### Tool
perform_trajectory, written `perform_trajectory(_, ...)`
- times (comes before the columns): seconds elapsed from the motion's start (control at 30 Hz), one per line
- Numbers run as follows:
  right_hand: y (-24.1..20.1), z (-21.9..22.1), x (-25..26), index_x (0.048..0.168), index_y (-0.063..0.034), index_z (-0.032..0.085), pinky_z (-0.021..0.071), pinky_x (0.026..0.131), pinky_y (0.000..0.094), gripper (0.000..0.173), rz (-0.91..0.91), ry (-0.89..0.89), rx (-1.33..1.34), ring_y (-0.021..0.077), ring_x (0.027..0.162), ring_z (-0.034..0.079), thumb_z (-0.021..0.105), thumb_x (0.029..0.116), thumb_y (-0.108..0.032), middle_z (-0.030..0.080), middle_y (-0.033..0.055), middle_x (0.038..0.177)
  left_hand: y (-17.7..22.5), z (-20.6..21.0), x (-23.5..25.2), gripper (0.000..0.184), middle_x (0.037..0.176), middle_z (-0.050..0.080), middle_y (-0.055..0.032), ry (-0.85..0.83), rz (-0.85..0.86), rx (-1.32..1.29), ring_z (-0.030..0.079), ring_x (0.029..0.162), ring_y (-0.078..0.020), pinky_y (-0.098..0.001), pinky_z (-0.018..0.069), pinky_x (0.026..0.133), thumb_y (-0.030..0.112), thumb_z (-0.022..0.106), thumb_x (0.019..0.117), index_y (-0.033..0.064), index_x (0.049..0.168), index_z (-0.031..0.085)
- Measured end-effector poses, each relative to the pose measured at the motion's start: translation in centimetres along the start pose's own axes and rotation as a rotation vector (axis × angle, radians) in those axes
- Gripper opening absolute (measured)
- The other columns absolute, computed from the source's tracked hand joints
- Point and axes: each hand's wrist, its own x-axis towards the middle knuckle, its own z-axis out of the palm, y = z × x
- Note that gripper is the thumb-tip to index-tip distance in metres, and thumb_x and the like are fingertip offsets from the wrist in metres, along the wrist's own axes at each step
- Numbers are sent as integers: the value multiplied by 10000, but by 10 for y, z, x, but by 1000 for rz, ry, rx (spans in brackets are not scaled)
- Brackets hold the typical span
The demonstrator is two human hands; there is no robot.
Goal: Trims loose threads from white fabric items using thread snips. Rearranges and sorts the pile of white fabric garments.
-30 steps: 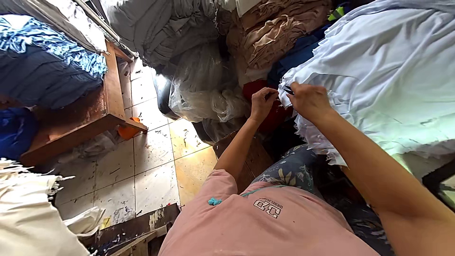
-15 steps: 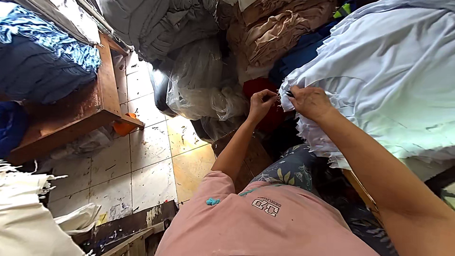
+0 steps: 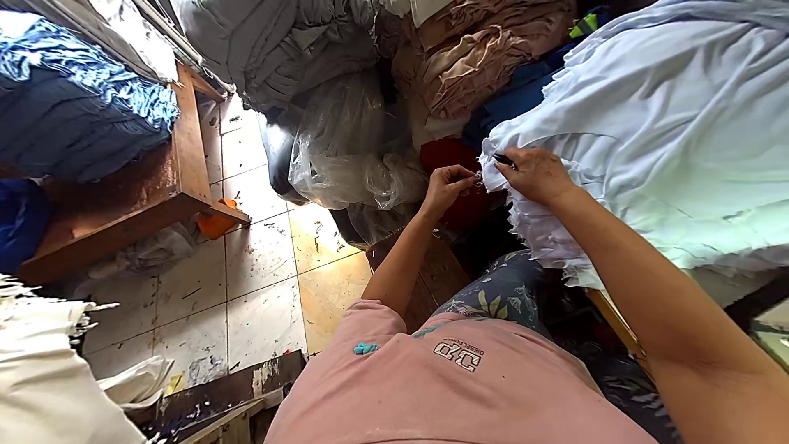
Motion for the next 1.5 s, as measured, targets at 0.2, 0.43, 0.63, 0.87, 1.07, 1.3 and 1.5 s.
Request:
perform_trajectory(0.2,-7,10,-24,1027,77,624,492,664,673,337,18,134,41,513,792,671,599,1025,-258,652,291,829,-8,-20,-2,76,814,661,-17,248,7,-134,639,684,-54,-243,581,694,-2,607,977,-47,1017,653)
perform_trajectory(0.43,-38,47,-136,907,25,690,527,478,445,315,-308,339,34,306,581,676,601,1006,-260,659,150,711,-13,-1,-20,313,1240,653,-217,-197,-42,419,694,1031,-278,-434,577,925,-28,626,941,-68,1251,642)
perform_trajectory(0.63,-8,36,-198,1026,26,717,532,564,434,377,40,433,297,252,610,649,583,1017,-327,680,139,731,20,53,-26,170,1056,700,-222,85,567,390,706,867,-209,-324,602,775,-57,603,931,-110,1070,687)
perform_trajectory(0.87,13,30,-244,998,1,662,380,552,147,363,286,437,586,-43,569,439,605,1004,-357,522,-51,673,60,108,15,448,1384,636,-166,-337,791,807,641,1179,-363,-485,534,961,-134,515,906,44,1267,714)
perform_trajectory(1.07,17,33,-264,1000,-47,647,381,520,110,293,317,458,733,-80,545,440,605,1004,-337,503,-111,676,61,97,15,147,1120,705,-188,-351,718,912,669,1086,-376,-521,552,893,35,671,932,-5,1053,744)
perform_trajectory(1.3,16,26,-280,1019,2,667,382,533,164,378,316,504,557,-28,554,434,604,1001,-370,513,-51,665,50,100,0,295,1302,642,-223,-447,646,967,571,1264,-421,-566,472,1036,-34,609,894,23,1155,735)
perform_trajectory(1.5,35,14,-345,1109,100,646,457,542,540,487,505,549,132,355,565,570,567,1015,-371,608,226,707,63,86,-30,188,1208,649,-244,-478,461,1061,627,1148,-418,-554,520,964,54,666,921,-29,1081,718)
